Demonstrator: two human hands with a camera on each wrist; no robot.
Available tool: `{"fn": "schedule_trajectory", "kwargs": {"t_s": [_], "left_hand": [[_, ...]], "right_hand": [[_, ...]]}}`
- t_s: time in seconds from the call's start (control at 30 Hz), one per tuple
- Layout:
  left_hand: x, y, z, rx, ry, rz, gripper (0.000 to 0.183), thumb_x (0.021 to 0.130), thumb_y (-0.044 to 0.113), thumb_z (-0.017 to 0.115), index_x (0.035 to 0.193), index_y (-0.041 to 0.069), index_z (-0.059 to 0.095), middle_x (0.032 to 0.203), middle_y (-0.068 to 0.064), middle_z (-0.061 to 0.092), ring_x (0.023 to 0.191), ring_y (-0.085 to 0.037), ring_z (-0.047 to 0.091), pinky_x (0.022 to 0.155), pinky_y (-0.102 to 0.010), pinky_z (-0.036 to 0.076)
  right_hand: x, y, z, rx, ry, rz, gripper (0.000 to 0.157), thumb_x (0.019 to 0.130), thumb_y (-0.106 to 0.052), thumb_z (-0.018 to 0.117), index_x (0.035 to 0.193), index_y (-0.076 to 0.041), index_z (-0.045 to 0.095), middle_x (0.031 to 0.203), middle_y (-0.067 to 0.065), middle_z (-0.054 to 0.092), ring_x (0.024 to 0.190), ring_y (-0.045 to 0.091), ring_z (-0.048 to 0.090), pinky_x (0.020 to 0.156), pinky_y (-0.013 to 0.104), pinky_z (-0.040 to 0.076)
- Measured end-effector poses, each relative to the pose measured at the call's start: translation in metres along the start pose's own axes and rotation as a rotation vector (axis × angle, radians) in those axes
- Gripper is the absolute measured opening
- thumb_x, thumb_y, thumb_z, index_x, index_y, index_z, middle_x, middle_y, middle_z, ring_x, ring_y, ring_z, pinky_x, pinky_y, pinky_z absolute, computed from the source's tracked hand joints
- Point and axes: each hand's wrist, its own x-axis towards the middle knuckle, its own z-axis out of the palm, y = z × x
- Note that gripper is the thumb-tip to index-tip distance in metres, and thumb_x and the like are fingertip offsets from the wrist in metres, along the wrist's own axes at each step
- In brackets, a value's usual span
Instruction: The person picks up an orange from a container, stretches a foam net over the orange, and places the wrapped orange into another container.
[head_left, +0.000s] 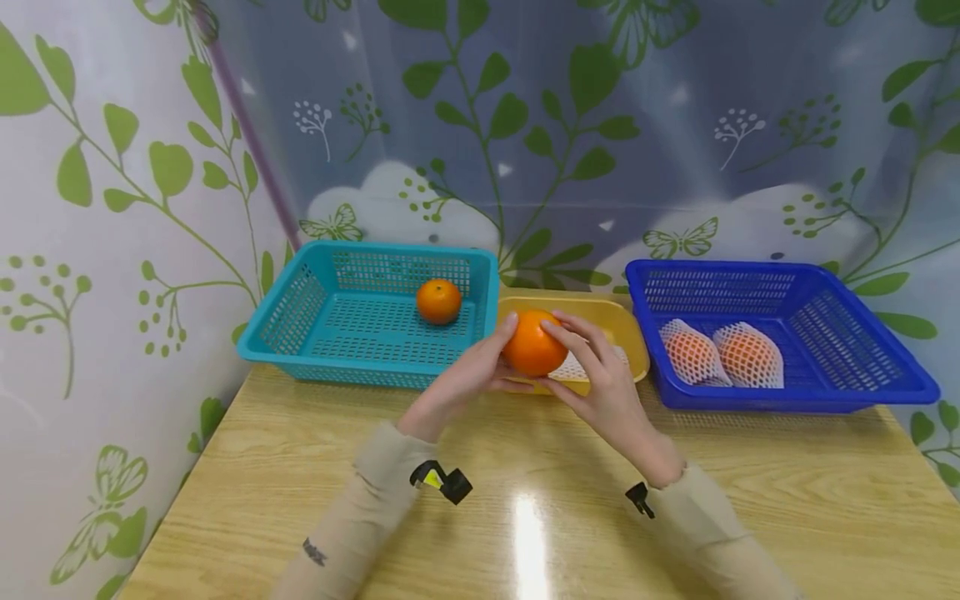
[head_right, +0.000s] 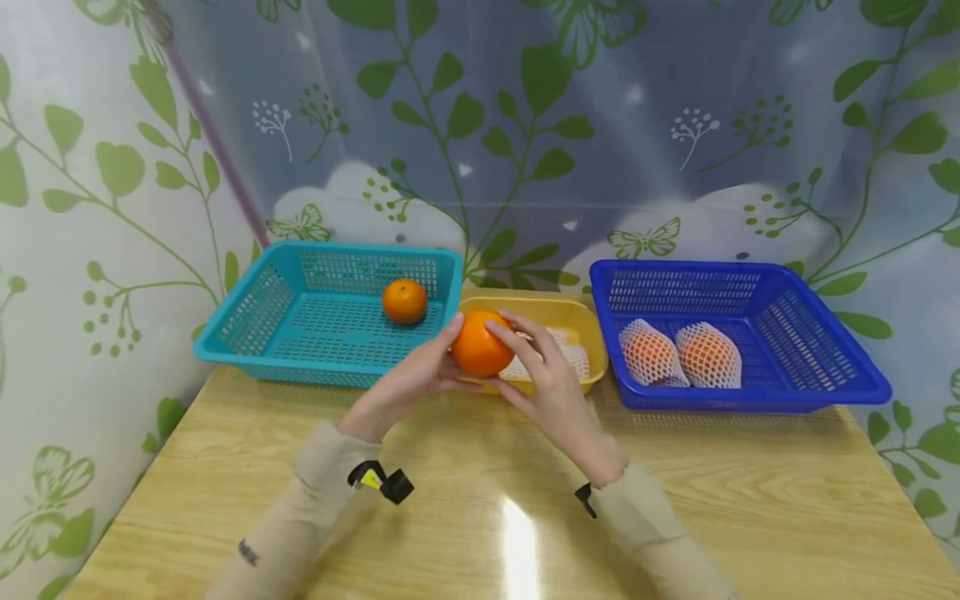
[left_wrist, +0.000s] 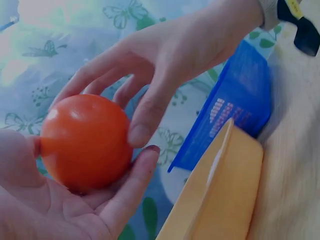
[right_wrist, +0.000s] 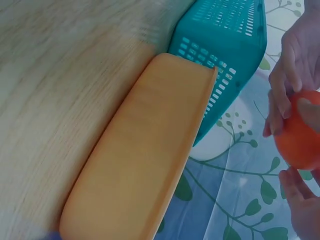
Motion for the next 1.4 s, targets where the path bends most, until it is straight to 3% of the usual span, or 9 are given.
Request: {"fn": "schedule_trajectory", "kwargs": {"t_s": [0.1,0.23,0.37,0.53,0.7,0.87,1.0,1.1,1.4], "left_hand": [[-0.001,-0.003,0.005,-0.005,-0.044,-0.013,0.072,0.106,0.061,0.026,0.152,0.007,0.037,0.136,-0.026,0.060,0.119,-0.036,0.065,0.102,-0.052,0.050],[-0.003,-0.004,0.009,0.062,-0.061,-0.003,0.075,0.105,0.064,0.022,0.151,0.008,0.041,0.131,-0.023,0.064,0.116,-0.034,0.067,0.101,-0.052,0.051],[-0.006,-0.002,0.013,0.207,0.005,0.063,0.068,0.108,0.058,0.028,0.152,0.008,0.040,0.140,-0.018,0.057,0.118,-0.031,0.064,0.096,-0.048,0.055],[-0.009,-0.006,0.014,0.413,0.092,0.259,0.053,0.107,0.039,0.050,0.153,0.013,0.041,0.149,-0.012,0.050,0.126,-0.028,0.057,0.097,-0.040,0.055],[-0.009,-0.019,0.014,0.490,0.035,0.392,0.056,0.099,0.020,0.069,0.149,0.008,0.046,0.151,-0.008,0.048,0.132,-0.025,0.053,0.101,-0.034,0.052],[-0.012,-0.037,0.013,0.579,-0.055,0.332,0.072,0.091,0.023,0.079,0.152,0.010,0.043,0.154,-0.006,0.045,0.132,-0.023,0.053,0.103,-0.033,0.050],[-0.015,-0.051,0.013,0.606,-0.091,0.217,0.078,0.089,0.026,0.081,0.154,0.012,0.039,0.151,-0.007,0.049,0.129,-0.023,0.056,0.099,-0.030,0.052],[-0.017,-0.060,0.013,0.612,-0.097,0.173,0.078,0.088,0.026,0.082,0.153,0.011,0.041,0.146,-0.009,0.053,0.126,-0.025,0.058,0.094,-0.026,0.054],[-0.021,-0.078,0.010,0.752,-0.064,0.180,0.076,0.085,0.033,0.084,0.148,0.012,0.047,0.140,-0.006,0.058,0.120,-0.021,0.059,0.096,-0.030,0.052]], "right_hand": [[0.001,0.000,-0.002,0.016,0.017,0.002,0.087,0.063,0.001,0.095,0.141,-0.008,0.056,0.144,0.017,0.052,0.127,0.036,0.054,0.097,0.039,0.049],[0.001,-0.003,-0.006,0.064,0.021,0.029,0.089,0.062,0.002,0.096,0.141,-0.006,0.056,0.142,0.018,0.053,0.128,0.036,0.054,0.110,0.032,0.044],[-0.001,-0.005,-0.013,0.083,-0.014,0.099,0.093,0.063,-0.004,0.097,0.145,-0.008,0.052,0.139,0.017,0.053,0.125,0.034,0.056,0.108,0.032,0.046],[-0.008,-0.006,-0.020,0.077,-0.100,0.193,0.093,0.067,-0.010,0.096,0.147,-0.005,0.047,0.135,0.016,0.055,0.116,0.030,0.061,0.090,0.038,0.058],[-0.022,-0.007,-0.025,0.174,-0.207,0.341,0.083,0.073,-0.011,0.092,0.144,-0.004,0.049,0.134,0.017,0.058,0.111,0.032,0.065,0.083,0.041,0.060],[-0.038,-0.005,-0.026,0.288,-0.337,0.461,0.075,0.078,-0.012,0.088,0.143,-0.005,0.050,0.136,0.017,0.059,0.111,0.033,0.065,0.088,0.041,0.059],[-0.050,-0.002,-0.023,0.304,-0.398,0.454,0.076,0.076,-0.013,0.090,0.142,-0.006,0.052,0.133,0.016,0.059,0.105,0.031,0.067,0.085,0.036,0.060],[-0.056,-0.001,-0.018,0.309,-0.430,0.426,0.076,0.075,-0.015,0.090,0.141,-0.005,0.053,0.132,0.017,0.058,0.103,0.033,0.067,0.083,0.035,0.061],[-0.064,-0.001,-0.010,0.355,-0.526,0.377,0.071,0.081,-0.017,0.086,0.142,-0.007,0.051,0.137,0.015,0.057,0.111,0.033,0.066,0.089,0.036,0.059]]}}
